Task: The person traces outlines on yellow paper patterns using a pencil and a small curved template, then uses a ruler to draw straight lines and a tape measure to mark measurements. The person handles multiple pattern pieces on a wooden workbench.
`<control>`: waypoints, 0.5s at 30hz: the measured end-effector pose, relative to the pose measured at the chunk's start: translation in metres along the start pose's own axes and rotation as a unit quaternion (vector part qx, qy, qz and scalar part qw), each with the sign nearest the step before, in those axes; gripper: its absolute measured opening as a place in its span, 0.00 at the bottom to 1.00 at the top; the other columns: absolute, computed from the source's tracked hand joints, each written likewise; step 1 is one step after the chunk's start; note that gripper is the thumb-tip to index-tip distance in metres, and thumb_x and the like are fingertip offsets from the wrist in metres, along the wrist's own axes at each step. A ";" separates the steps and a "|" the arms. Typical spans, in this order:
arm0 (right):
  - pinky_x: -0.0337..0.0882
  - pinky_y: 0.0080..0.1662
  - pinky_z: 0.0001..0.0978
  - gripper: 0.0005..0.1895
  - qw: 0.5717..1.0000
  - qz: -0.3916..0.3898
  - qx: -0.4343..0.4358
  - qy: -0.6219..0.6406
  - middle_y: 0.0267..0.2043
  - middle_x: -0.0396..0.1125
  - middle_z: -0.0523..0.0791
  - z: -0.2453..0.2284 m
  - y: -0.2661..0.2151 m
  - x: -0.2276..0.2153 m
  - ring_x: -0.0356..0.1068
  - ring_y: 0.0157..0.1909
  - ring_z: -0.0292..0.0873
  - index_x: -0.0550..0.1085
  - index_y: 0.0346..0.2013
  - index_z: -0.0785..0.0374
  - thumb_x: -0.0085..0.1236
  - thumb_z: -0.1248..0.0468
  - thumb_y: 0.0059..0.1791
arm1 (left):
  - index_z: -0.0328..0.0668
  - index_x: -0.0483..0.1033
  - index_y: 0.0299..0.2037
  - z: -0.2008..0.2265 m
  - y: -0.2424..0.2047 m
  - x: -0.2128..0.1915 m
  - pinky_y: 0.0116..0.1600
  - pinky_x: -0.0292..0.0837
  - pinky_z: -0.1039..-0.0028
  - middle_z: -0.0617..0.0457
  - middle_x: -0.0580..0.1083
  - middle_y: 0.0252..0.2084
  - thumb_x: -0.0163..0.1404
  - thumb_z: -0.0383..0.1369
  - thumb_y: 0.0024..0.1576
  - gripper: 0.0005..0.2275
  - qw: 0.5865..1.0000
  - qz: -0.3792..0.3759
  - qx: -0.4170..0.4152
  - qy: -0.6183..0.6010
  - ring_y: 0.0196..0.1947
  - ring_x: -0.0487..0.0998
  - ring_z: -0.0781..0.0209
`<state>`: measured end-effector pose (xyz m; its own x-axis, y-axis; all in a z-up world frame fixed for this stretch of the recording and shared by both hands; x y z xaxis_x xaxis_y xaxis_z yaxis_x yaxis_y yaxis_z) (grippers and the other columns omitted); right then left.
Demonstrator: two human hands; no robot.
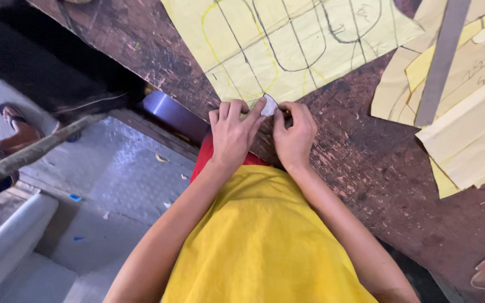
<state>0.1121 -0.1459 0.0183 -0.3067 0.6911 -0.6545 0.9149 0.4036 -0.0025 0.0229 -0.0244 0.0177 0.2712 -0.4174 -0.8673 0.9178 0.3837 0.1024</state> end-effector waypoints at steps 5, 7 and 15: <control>0.71 0.43 0.41 0.08 0.999 -0.030 -0.008 -0.009 0.39 0.69 0.52 -0.003 0.011 0.004 0.72 0.40 0.54 0.75 0.43 0.68 0.61 0.73 0.49 | 0.56 0.78 0.60 -0.004 0.010 0.002 0.50 0.59 0.63 0.57 0.66 0.41 0.60 0.39 0.58 0.18 1.000 0.003 -0.020 -0.023 0.46 0.68 0.59; 0.70 0.43 0.41 0.08 0.998 -0.046 -0.011 -0.028 0.40 0.68 0.52 -0.001 0.008 0.004 0.72 0.40 0.54 0.76 0.44 0.68 0.62 0.73 0.50 | 0.56 0.78 0.60 -0.004 0.006 0.003 0.50 0.58 0.63 0.56 0.66 0.42 0.60 0.39 0.59 0.18 1.000 0.002 -0.021 -0.022 0.46 0.68 0.58; 0.72 0.46 0.37 0.07 0.987 -0.090 -0.128 -0.033 0.42 0.68 0.49 0.016 0.046 -0.028 0.72 0.42 0.47 0.79 0.46 0.68 0.65 0.73 0.53 | 0.55 0.77 0.61 -0.003 0.004 0.000 0.51 0.58 0.62 0.54 0.65 0.43 0.59 0.38 0.61 0.18 1.000 0.008 -0.005 -0.022 0.48 0.67 0.56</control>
<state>0.1666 -0.1564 0.0241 -0.4338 0.5573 -0.7080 0.7482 0.6606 0.0615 0.0256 -0.0199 0.0165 0.2982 -0.4473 -0.8432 0.9106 0.3981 0.1109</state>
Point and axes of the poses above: each hand's wrist, its own y-axis towards the middle knuckle, its own x-axis out of the palm, z = x × y, the point moved 7 cm from there along y, towards the middle knuckle
